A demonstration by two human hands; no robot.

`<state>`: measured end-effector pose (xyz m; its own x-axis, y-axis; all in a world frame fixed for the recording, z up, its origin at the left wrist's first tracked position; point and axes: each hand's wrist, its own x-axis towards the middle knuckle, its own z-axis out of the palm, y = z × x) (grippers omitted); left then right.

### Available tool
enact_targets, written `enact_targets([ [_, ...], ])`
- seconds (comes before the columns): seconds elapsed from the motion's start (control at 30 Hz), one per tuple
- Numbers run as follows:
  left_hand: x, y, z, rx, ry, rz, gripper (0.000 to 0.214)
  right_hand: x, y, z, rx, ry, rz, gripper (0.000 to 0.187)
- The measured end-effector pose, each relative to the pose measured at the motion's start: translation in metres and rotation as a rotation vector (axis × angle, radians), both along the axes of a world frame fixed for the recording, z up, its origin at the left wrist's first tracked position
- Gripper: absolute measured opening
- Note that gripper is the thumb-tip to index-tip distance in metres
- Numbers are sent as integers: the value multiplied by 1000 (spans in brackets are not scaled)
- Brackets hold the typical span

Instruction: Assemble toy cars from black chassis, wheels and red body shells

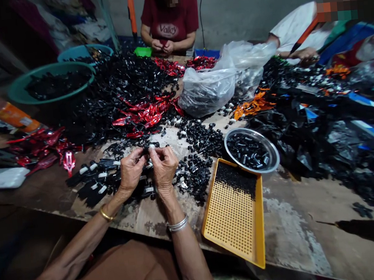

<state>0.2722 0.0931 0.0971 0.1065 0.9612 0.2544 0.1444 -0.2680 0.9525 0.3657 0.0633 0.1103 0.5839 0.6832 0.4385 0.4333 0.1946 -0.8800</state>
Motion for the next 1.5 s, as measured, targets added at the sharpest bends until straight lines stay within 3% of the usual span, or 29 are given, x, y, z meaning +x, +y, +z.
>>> enact_targets([
  [0.13,0,-2,0,-4,9,-11,19,0,0,-1,-8,6,-5,26],
  [0.27,-1,-3,4,-115,-96,-71,17,4,4,-2,29,92,-25,28],
  [0.33,-3,-4,8,-191,-162,-108,15,7,7,-2,25,173,61,36],
  [0.43,-3,-6,11,-283,-204,-174,13,13,8,-2,-30,234,249,28],
  [0.63,-12,3,19,-291,-148,-287,17,16,11,-6,-75,280,310,25],
  [0.77,-49,28,31,-190,5,-185,29,21,14,-6,-31,442,441,35],
  [0.93,-109,53,31,-33,445,-120,36,39,15,-8,3,436,135,28],
  [1.1,-130,43,26,76,1035,-221,26,50,13,-7,72,429,-45,23],
  [1.23,-116,30,38,298,1237,-63,24,61,10,-3,187,376,-322,22],
  [1.3,-98,29,46,393,1232,-78,20,68,8,-4,235,332,-444,21],
  [1.43,-27,46,51,557,1154,-387,18,77,6,-10,212,226,-541,19],
  [1.5,18,60,48,548,1110,-503,22,80,5,-13,167,149,-546,20],
])
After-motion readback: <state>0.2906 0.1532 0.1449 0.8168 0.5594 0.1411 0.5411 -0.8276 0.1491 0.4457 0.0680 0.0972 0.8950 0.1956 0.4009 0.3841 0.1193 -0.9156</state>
